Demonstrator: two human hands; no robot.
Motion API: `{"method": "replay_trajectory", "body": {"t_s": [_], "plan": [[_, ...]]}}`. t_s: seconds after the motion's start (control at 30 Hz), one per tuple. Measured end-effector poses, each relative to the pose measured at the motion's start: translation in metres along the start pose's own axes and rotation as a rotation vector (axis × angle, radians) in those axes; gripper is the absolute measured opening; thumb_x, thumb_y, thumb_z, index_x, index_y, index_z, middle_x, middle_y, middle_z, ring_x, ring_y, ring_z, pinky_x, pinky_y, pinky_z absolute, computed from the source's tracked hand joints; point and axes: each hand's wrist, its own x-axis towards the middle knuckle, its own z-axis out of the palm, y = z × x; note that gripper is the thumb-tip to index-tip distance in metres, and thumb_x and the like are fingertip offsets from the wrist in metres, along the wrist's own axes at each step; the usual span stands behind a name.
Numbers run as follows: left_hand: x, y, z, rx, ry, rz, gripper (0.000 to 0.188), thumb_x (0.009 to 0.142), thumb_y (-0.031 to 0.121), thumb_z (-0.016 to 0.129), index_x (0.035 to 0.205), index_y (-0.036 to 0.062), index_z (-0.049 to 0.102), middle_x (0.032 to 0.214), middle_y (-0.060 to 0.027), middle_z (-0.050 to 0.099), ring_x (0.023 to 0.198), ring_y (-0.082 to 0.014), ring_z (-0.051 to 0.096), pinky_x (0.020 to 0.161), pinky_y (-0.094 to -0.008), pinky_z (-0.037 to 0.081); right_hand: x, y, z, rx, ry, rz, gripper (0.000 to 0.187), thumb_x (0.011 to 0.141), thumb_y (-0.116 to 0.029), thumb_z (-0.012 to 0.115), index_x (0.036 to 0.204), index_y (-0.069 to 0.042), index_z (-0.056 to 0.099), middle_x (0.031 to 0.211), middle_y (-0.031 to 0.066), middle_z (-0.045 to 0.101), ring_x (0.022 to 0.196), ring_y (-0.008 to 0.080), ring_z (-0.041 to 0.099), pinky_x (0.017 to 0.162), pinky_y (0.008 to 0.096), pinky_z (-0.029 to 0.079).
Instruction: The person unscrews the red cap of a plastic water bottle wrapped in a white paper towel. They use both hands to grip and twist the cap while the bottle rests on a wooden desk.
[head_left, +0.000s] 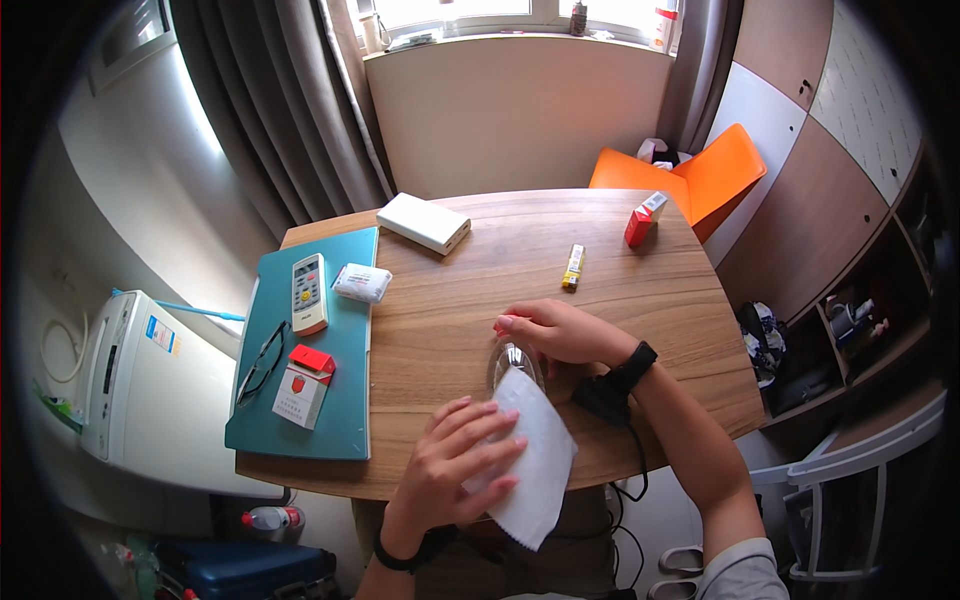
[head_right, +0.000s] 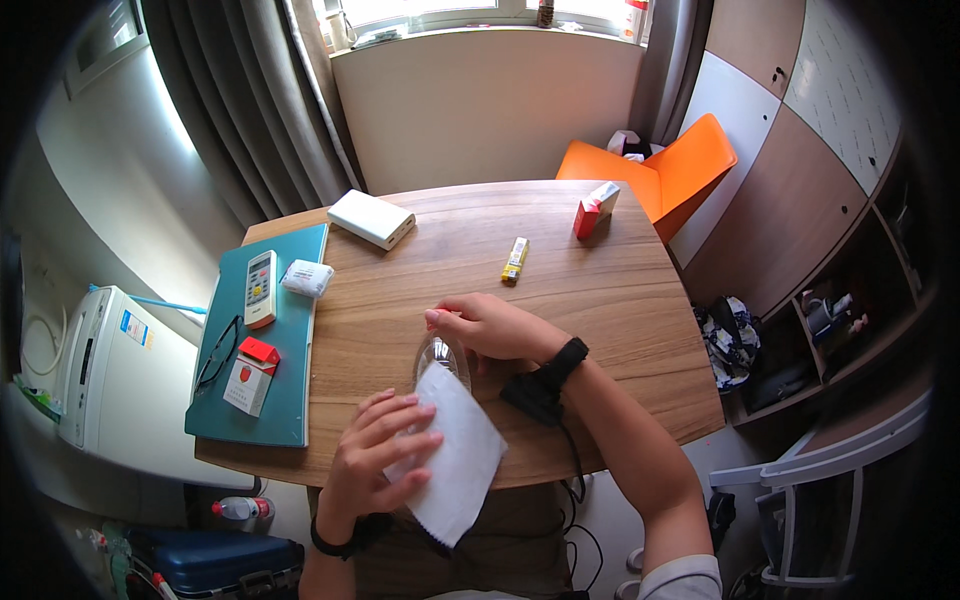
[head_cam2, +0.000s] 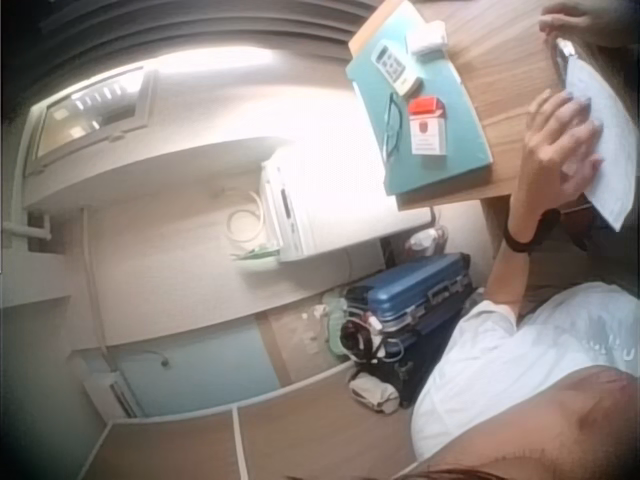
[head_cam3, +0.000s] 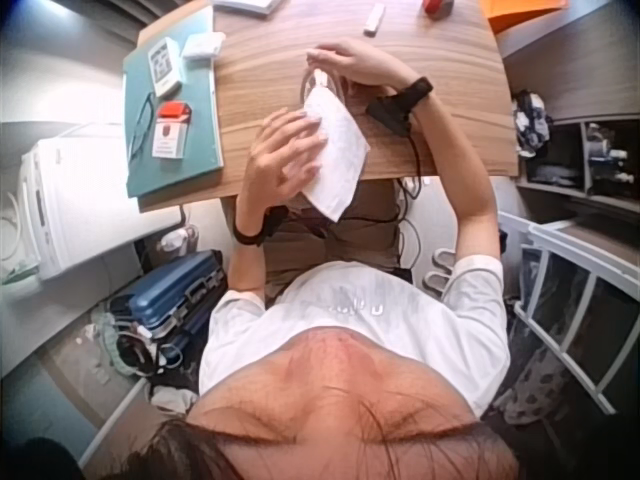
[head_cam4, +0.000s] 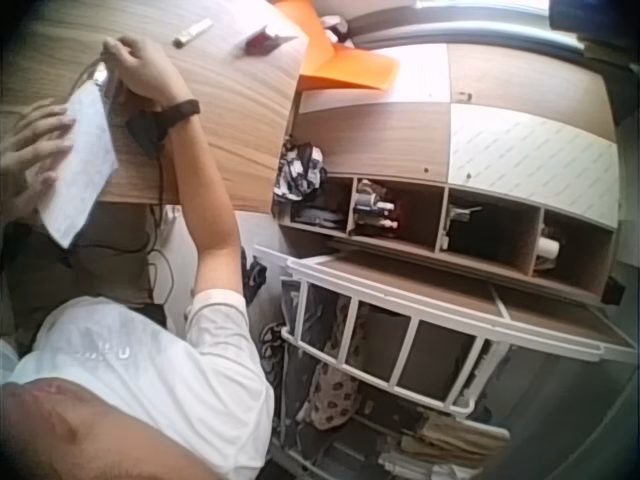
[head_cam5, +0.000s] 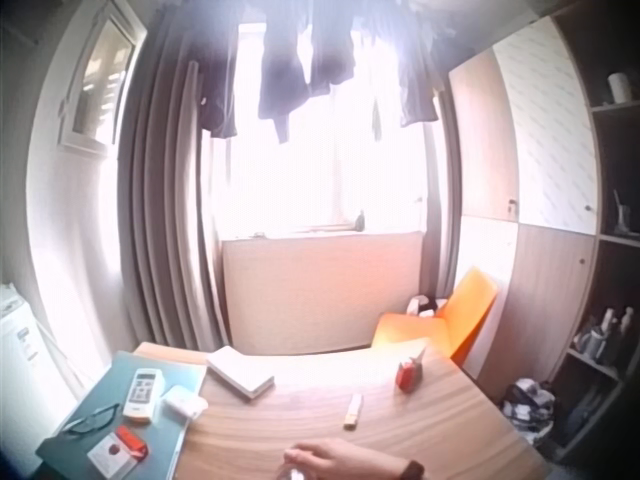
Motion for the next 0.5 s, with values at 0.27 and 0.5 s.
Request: {"method": "replay_trajectory", "body": {"t_s": [0.27,0.5], "plan": [[-0.003,-0.007,0.007,0.045,0.021,-0.105,0.037,0.092,0.026,0.075,0.125,0.011,0.075,0.146,-0.0168,0.061,0.138,-0.0419,0.053,0.118,-0.0545,0.038,0.003,0.007,0.001,0.016,0.0,-0.026,0.04,0.112,-0.037,0.05,0.119,-0.002,0.068,0.08,0.0007,0.064,0.061,0.0094,0.062,0.055,0.0264,0.054],[-0.004,-0.008,0.004,-0.021,-0.08,0.057,0.038,0.093,0.026,0.074,0.13,0.0168,0.074,0.147,-0.015,0.061,0.138,-0.0377,0.054,0.12,-0.056,0.034,0.002,0.006,0.0,0.007,0.013,-0.036,0.047,0.111,-0.043,0.05,0.116,0.001,0.067,0.075,0.0053,0.065,0.058,0.014,0.065,0.053,0.0304,0.054]]}}
